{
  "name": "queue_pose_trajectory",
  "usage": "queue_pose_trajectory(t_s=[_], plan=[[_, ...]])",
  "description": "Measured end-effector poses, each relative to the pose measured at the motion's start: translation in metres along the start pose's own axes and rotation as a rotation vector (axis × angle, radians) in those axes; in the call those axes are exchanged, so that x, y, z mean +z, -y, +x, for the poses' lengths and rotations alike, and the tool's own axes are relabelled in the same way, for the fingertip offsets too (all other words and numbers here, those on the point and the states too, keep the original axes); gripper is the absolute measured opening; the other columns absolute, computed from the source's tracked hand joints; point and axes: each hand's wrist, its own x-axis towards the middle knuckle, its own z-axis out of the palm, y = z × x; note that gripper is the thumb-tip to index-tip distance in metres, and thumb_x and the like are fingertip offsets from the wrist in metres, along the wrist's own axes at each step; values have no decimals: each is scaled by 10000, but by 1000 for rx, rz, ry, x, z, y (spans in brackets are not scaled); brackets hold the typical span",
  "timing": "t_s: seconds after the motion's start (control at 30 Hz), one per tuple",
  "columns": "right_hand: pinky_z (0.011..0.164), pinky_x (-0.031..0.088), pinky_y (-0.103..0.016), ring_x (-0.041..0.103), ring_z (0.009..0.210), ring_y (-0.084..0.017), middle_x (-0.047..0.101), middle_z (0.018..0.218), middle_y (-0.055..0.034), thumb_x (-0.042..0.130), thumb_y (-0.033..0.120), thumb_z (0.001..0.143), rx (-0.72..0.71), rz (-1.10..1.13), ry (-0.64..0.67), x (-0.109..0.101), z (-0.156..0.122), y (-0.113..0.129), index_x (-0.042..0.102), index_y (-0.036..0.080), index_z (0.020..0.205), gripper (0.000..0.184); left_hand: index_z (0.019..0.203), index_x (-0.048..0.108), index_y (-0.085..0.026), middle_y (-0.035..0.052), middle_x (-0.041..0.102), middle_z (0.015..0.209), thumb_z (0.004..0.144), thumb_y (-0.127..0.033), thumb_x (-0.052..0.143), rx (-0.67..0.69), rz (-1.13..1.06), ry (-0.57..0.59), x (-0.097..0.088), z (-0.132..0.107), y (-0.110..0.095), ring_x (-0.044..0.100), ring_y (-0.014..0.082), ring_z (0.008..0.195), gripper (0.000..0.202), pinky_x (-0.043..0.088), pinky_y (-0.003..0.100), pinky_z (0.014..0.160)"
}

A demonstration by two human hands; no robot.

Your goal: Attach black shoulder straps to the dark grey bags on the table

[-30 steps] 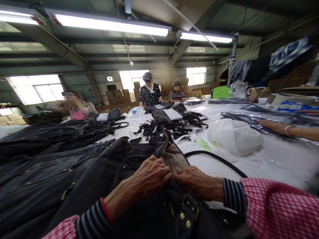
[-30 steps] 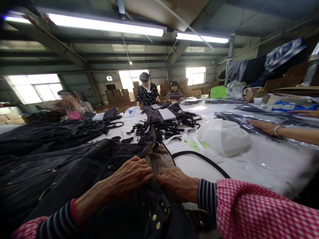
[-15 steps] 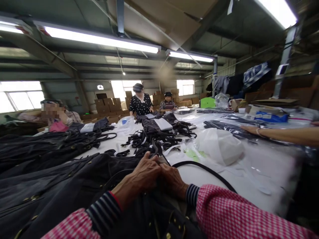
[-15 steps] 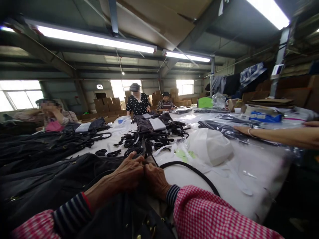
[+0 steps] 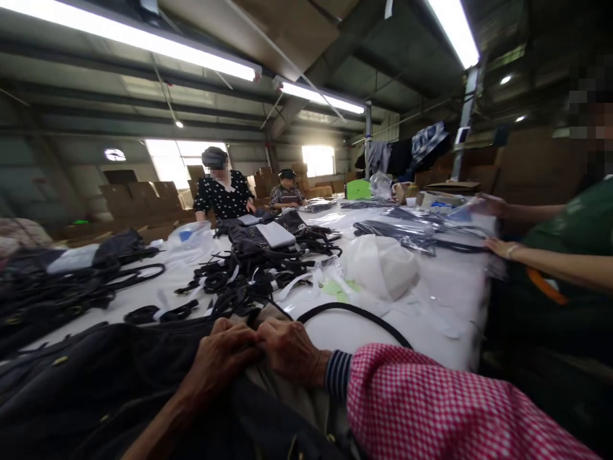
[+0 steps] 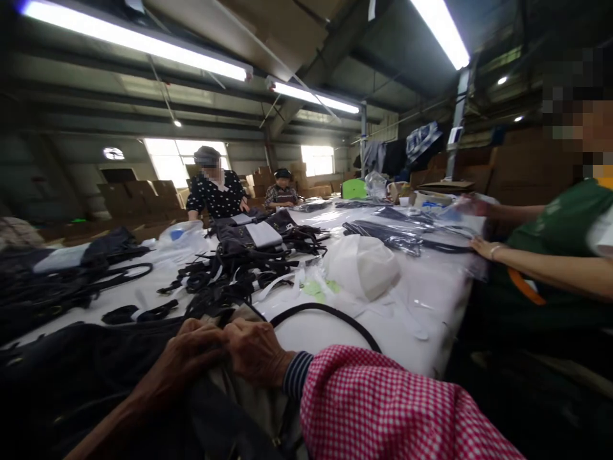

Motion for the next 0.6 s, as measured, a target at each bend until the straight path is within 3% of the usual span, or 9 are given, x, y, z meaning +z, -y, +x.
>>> queue_pose_trajectory(t_s=[0.13, 0.23, 0.3, 0.4, 0.5, 0.6], plan=[[649, 420, -262, 657, 833, -173, 709, 985, -41, 584, 194, 904, 45, 18, 88, -7, 6, 3, 615, 174, 1002, 105, 802, 777, -270, 45, 677, 897, 801, -541, 601, -43, -115, -3, 2, 3, 9, 521, 302, 1033, 323, 425, 403, 901], [702, 443, -256, 665, 888, -174, 714, 1055, -41, 589, 214, 922, 41, 70, 110, -31, 3, 2, 628, 193, 1066, 151, 811, 786, -272, 51, 682, 929, 800, -554, 597, -51, -138, -15, 4, 1, 9, 534, 306, 1060, 340, 433, 404, 931], [731, 446, -258, 659, 893, -171, 707, 1084, -43, 588, 227, 940, 39, 66, 97, -65, -9, -5, 640, 203, 1071, 143, 840, 797, -271, 59, 675, 959, 786, -571, 608, -70, -154, -41, 5, 0, 6, 549, 308, 1069, 359, 443, 401, 948], [767, 436, -258, 640, 848, -164, 705, 953, -39, 522, 190, 972, 152, 17, 74, -137, -46, -35, 662, 187, 936, 144, 849, 801, -261, 64, 644, 985, 754, -595, 619, -100, -170, -83, 6, 1, 1, 577, 304, 1048, 392, 463, 396, 944], [720, 411, -256, 622, 761, -162, 701, 842, -26, 536, 187, 928, 463, -73, 138, -207, -105, -79, 662, 185, 842, 153, 878, 796, -264, 57, 611, 994, 751, -612, 607, -118, -175, -94, 7, 2, 1, 597, 288, 1007, 415, 472, 398, 936], [715, 401, -290, 636, 771, -205, 699, 799, -53, 562, 307, 917, 771, -244, 265, -246, -171, -118, 652, 184, 799, 194, 902, 790, -263, 56, 596, 986, 764, -602, 591, -115, -158, -96, 7, 3, 3, 598, 283, 991, 417, 477, 399, 921]])
